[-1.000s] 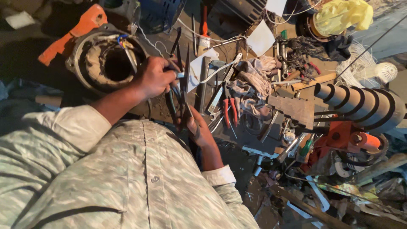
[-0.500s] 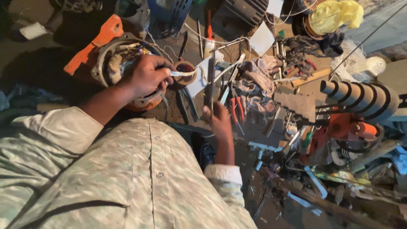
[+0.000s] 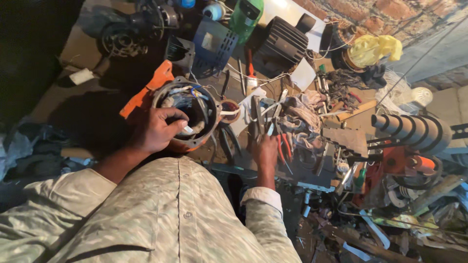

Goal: The person works on an electric motor housing at a cluttered workbench, using pliers to grip and adjust wires inside the housing. They then pull tape from a roll and wrap it around the wires, pressing the tape in place by hand.

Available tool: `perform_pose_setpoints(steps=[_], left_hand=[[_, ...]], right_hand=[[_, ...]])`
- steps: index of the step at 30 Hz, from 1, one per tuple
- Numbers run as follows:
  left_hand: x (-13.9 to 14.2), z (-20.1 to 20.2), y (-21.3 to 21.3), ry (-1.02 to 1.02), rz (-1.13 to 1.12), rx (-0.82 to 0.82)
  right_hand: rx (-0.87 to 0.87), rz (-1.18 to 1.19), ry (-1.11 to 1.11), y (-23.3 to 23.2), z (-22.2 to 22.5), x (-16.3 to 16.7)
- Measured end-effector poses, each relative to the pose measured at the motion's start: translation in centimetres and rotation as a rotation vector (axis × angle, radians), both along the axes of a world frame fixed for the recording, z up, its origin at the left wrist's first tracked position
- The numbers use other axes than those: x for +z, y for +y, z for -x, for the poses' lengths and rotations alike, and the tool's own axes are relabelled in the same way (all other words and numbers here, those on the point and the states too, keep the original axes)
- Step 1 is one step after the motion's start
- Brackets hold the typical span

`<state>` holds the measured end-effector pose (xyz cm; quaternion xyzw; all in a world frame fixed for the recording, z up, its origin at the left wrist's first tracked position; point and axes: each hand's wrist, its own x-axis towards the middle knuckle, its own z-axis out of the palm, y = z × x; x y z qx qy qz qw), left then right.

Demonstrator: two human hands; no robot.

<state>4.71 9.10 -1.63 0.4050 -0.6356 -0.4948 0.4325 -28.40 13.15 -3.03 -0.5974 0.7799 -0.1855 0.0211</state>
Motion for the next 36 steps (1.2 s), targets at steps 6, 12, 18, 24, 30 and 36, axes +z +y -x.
perform_pose_setpoints(steps=[6, 12, 18, 24, 30, 36], left_hand=[[2.7, 0.4, 1.0, -0.09, 0.047, 0.028], [5.7, 1.0, 1.6, -0.19, 0.145, 0.018], [5.8, 1.2, 1.8, -0.127, 0.19, -0.011], [5.2, 0.9, 1.7, 0.202, -0.198, -0.21], [5.7, 0.6, 1.6, 0.094, 0.118, -0.211], [6.2, 0.4, 1.6, 0.023, 0.164, -0.177]], right_hand=[[0.465, 0.146, -0.6, 1.3, -8.5, 6.5], [0.693, 0.263, -0.356, 1.5, -12.7, 9.9], [0.647, 0.221, -0.371, 1.9, -12.2, 8.4], [0.604, 0.228, -0.674, 2.0, -11.7, 7.8], [0.637, 0.22, -0.723, 1.8, -11.7, 8.3], [0.661, 0.238, -0.726, 1.5, -12.0, 8.2]])
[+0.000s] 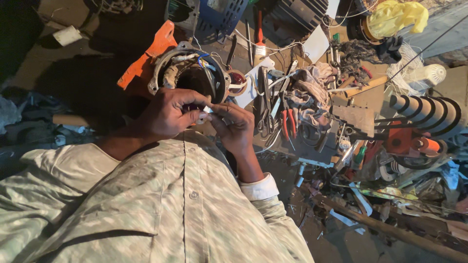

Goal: The person works on an electric motor housing at a cluttered workbench, using pliers to grip and adjust wires inside the housing. They then pull tape from a roll and wrap it around the wires, pressing the tape in place by hand.

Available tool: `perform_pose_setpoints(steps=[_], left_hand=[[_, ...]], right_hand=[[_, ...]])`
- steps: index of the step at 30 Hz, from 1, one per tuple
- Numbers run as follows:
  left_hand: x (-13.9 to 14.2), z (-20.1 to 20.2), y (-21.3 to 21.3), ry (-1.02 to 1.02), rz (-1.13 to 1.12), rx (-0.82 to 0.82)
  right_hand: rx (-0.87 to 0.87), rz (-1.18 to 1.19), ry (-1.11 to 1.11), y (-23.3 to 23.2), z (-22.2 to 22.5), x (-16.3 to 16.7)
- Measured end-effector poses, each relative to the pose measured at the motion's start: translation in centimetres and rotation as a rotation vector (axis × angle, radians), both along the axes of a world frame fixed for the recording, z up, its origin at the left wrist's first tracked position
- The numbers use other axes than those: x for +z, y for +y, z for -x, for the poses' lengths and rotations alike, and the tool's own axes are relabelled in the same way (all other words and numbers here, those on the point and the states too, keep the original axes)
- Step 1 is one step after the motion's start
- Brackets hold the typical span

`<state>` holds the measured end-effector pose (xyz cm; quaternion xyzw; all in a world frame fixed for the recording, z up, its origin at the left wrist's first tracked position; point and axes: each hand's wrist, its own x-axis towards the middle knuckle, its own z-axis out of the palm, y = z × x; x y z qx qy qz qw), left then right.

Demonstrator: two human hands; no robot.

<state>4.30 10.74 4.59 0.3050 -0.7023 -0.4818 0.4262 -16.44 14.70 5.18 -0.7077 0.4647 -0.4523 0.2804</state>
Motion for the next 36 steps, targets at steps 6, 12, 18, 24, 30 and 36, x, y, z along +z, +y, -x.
perform_pose_setpoints(steps=[6, 12, 18, 24, 30, 36], left_hand=[[0.4, 0.0, 0.1, 0.002, 0.036, 0.007], [1.0, 0.0, 0.2, -0.004, 0.041, 0.005], [1.0, -0.2, 0.3, -0.008, 0.078, -0.006], [0.5, -0.1, 0.0, -0.015, 0.083, 0.015], [0.5, 0.0, -0.1, 0.034, 0.051, -0.002], [0.4, 0.0, -0.3, 0.007, -0.037, -0.021]], right_hand=[[0.012, -0.004, -0.015, 0.1, 0.0, -0.3], [0.039, 0.006, -0.03, 0.1, 0.1, -0.5], [0.034, 0.023, 0.051, 0.2, 0.1, -0.2], [0.035, -0.004, 0.062, 0.2, -0.3, -0.1], [0.016, -0.019, -0.008, 0.2, -0.3, -0.6], [0.041, -0.044, -0.029, 0.1, -0.3, -0.5]])
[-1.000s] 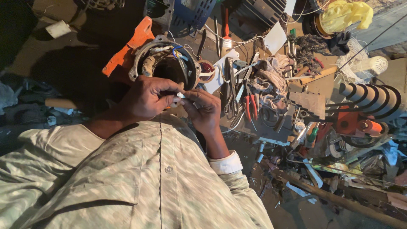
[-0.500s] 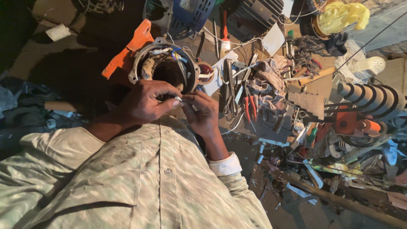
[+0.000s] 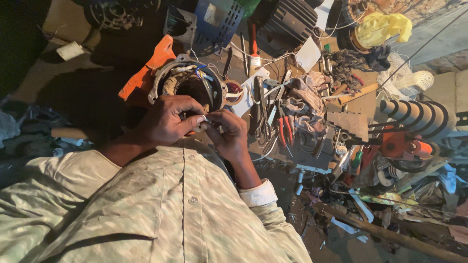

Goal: The person works on an electric motor housing at a cluttered workbench, using pliers to grip and adjust wires inside the housing. They then pull tape from a roll and wrap it around the wires, pressing the tape in place by hand.

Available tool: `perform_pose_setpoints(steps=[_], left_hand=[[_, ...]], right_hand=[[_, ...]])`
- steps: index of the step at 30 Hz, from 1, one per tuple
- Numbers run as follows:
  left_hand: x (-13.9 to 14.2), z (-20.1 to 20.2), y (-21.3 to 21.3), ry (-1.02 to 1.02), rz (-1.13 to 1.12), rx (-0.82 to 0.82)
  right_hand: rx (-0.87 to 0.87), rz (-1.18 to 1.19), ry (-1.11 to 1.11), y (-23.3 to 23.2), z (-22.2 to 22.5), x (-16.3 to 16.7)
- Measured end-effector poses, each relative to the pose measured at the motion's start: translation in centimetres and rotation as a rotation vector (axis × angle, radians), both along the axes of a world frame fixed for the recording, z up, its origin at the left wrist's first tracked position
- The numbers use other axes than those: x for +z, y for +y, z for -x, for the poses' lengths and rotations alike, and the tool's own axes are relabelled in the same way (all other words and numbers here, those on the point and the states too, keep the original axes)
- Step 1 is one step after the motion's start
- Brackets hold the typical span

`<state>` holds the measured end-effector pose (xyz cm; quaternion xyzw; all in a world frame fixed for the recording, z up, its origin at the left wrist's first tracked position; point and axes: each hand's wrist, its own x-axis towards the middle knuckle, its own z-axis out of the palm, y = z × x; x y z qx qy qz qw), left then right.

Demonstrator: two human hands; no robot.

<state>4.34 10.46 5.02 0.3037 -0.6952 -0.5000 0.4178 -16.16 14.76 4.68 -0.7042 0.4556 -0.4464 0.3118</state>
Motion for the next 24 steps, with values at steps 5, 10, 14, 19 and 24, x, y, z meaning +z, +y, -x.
perform_pose_setpoints(steps=[5, 10, 14, 19, 24], left_hand=[[-0.7, 0.2, -0.1, 0.001, 0.028, 0.012], [-1.2, 0.3, -0.4, 0.027, -0.013, -0.014], [-1.0, 0.3, -1.8, -0.034, -0.032, -0.006], [-1.2, 0.3, -6.5, -0.121, 0.357, 0.245], [-3.3, 1.6, -9.1, -0.331, 0.513, 0.408]], right_hand=[[0.008, 0.022, -0.01, -0.2, 0.0, 0.0], [-0.017, 0.022, 0.026, -0.1, 0.1, -0.5], [-0.075, -0.086, -0.072, -0.5, 0.5, -1.1], [-0.185, -0.087, -0.019, -2.2, 2.2, -2.7], [-0.117, -0.239, -0.33, -5.3, 4.3, -4.6]])
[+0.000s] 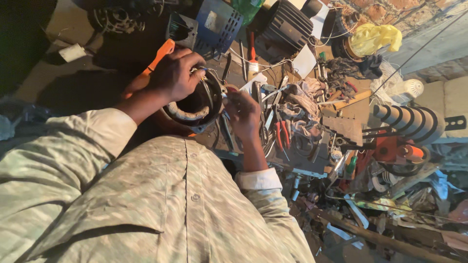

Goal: The person works on an electric motor housing at a cluttered workbench, using pliers to grip and adjust wires inside the housing. They then pull tape from a roll and wrap it around the wires, pressing the tape in place by hand.

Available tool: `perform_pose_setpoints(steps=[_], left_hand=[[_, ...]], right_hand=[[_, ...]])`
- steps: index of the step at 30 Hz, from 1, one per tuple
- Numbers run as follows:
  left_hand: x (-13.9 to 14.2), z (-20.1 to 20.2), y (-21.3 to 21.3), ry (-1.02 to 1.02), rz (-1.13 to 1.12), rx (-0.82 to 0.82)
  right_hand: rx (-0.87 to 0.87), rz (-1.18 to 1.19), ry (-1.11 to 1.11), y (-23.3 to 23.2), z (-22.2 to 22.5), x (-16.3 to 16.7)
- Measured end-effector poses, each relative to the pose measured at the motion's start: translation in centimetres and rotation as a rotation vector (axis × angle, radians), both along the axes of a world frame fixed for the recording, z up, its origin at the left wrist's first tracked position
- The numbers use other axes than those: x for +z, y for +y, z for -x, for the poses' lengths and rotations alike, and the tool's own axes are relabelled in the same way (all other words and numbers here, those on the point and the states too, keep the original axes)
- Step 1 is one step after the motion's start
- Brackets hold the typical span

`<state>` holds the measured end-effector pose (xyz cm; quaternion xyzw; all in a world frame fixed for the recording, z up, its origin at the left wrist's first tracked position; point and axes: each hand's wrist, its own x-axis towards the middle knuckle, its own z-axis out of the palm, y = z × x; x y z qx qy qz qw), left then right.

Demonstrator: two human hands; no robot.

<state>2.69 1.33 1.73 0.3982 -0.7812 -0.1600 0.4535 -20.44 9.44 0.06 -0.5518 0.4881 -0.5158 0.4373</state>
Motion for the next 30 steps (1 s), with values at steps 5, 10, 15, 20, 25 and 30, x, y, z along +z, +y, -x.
perform_pose_setpoints(steps=[5, 10, 15, 20, 25, 30], left_hand=[[-1.8, 1.2, -0.5, -0.01, -0.013, 0.012], [-2.4, 1.6, -0.8, 0.02, 0.002, 0.04], [-2.7, 1.7, -0.9, -0.041, -0.015, 0.055], [-3.1, 1.8, -1.0, -0.048, 0.018, 0.055], [-3.5, 1.9, -0.9, -0.075, -0.018, 0.069], [-3.7, 2.1, -1.0, -0.093, -0.042, 0.074]], right_hand=[[0.023, -0.16, -0.153, -3.1, 0.9, 0.0], [0.06, -0.082, 0.045, -5.5, 0.3, 0.7], [0.125, -0.059, 0.115, -6.8, 0.3, 0.9], [0.137, -0.091, 0.124, -7.3, 0.3, 0.7], [0.171, -0.083, 0.129, -7.4, 0.7, 0.3], [0.155, -0.101, 0.101, -7.5, 0.9, -0.2]])
